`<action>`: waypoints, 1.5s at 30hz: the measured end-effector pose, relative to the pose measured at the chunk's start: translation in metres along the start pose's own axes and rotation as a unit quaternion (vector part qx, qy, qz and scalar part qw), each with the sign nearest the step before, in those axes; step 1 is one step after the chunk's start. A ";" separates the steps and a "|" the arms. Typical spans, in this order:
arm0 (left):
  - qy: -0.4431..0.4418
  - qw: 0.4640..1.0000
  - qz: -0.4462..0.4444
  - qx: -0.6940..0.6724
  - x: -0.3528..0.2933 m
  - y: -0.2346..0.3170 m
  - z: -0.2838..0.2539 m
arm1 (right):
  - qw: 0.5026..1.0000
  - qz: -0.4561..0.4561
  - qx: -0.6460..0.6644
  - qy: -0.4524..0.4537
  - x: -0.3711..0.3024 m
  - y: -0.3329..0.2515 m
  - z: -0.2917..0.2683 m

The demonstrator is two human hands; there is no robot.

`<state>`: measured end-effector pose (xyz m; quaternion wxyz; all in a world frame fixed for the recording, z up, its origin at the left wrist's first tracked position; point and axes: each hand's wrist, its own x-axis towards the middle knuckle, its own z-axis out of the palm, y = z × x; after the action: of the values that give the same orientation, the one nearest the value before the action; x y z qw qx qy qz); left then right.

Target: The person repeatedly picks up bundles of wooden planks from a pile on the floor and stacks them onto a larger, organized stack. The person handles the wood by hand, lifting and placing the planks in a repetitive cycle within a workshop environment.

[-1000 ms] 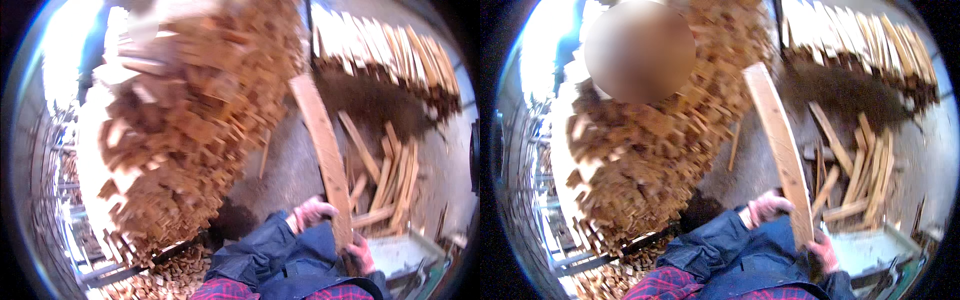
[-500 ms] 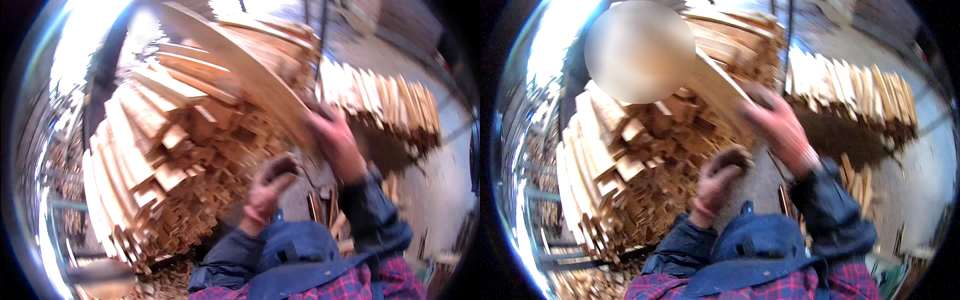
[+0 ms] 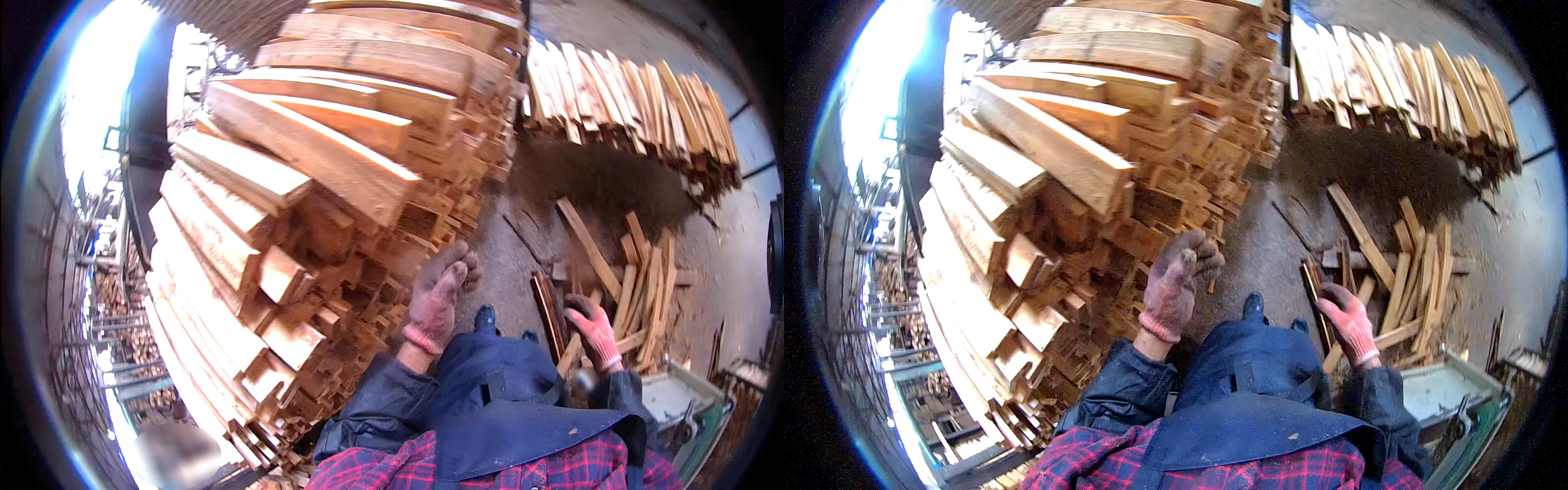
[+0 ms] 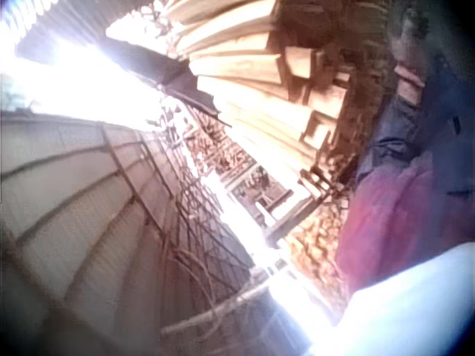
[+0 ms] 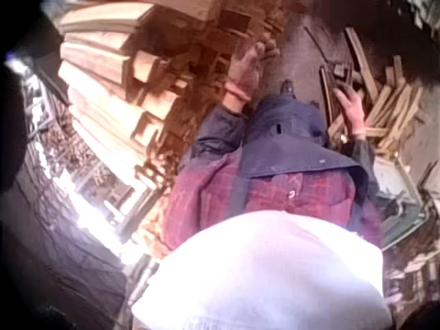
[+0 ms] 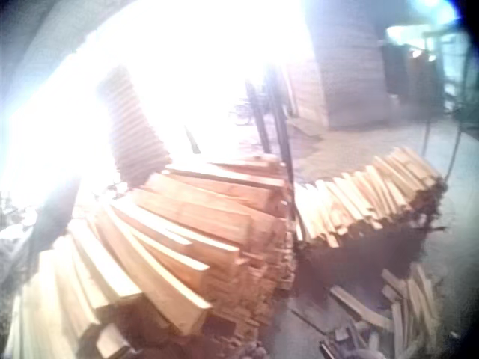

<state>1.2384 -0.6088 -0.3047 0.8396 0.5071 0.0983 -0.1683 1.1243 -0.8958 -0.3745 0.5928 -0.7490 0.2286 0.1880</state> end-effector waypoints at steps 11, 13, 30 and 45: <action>-0.263 0.958 0.096 -0.069 0.064 0.076 -0.009 | 0.998 -0.014 -0.056 -0.012 -0.015 0.057 0.003; -0.263 0.957 0.089 -0.080 0.073 0.080 0.005 | 0.998 0.056 -0.028 -0.016 -0.031 0.065 -0.001; -0.063 0.939 0.239 0.237 0.057 -0.025 0.161 | 0.957 0.088 0.076 0.265 -0.116 0.186 -0.138; -0.134 0.913 -0.364 0.128 0.135 -0.167 0.226 | 0.898 0.270 0.263 0.228 -0.054 0.145 -0.099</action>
<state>1.2980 -0.9053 -0.3815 0.6530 0.5123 0.1404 -0.5398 0.9985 -1.0139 -0.4386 0.6263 -0.4978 0.5920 0.0974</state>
